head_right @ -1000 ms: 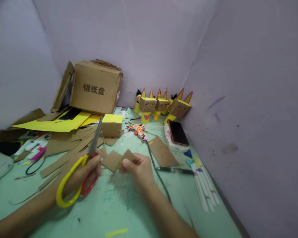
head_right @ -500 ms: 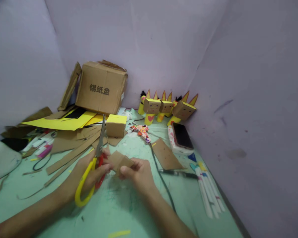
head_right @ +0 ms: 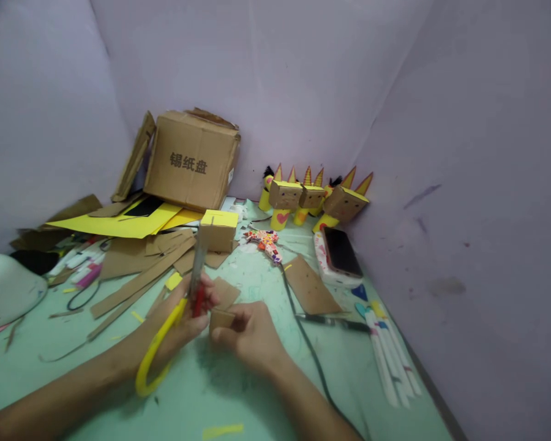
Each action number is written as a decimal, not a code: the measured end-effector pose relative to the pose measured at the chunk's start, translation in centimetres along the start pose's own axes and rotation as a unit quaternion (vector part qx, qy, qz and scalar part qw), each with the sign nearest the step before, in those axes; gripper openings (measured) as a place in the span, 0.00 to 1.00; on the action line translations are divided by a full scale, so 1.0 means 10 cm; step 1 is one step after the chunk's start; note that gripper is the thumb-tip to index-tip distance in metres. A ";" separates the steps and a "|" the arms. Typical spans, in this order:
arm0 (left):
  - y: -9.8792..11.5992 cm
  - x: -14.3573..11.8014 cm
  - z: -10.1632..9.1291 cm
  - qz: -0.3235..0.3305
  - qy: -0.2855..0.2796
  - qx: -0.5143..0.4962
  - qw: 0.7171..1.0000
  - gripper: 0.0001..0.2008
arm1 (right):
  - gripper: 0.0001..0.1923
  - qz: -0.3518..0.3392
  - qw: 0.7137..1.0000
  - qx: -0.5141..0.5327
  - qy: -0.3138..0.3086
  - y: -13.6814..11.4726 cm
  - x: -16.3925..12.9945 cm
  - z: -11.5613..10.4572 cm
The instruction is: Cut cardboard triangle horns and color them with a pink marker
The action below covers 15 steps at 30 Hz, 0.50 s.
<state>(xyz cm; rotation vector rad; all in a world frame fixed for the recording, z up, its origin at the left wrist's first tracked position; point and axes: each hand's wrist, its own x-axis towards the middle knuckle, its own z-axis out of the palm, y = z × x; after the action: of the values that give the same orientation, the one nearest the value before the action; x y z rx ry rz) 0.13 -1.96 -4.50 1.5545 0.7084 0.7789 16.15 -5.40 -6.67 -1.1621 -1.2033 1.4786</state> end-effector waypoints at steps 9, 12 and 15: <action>-0.02 -0.01 0.04 -0.006 0.027 0.086 0.996 0.13 | 0.07 0.023 0.996 -0.080 -0.014 -0.03 -0.04 0.03; -0.02 0.01 0.04 -0.023 0.037 0.016 0.999 0.13 | 0.08 0.013 0.997 -0.076 0.021 -0.07 -0.03 0.01; -0.04 0.04 0.02 -0.030 0.046 -0.031 0.998 0.14 | 0.07 0.009 0.997 -0.023 0.075 -0.10 0.00 -0.02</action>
<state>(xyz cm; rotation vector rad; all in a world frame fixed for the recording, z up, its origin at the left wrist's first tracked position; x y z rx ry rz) 0.55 -1.68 -4.88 1.4429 0.7869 0.8245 16.41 -5.27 -5.68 -1.2957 -1.1318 1.3573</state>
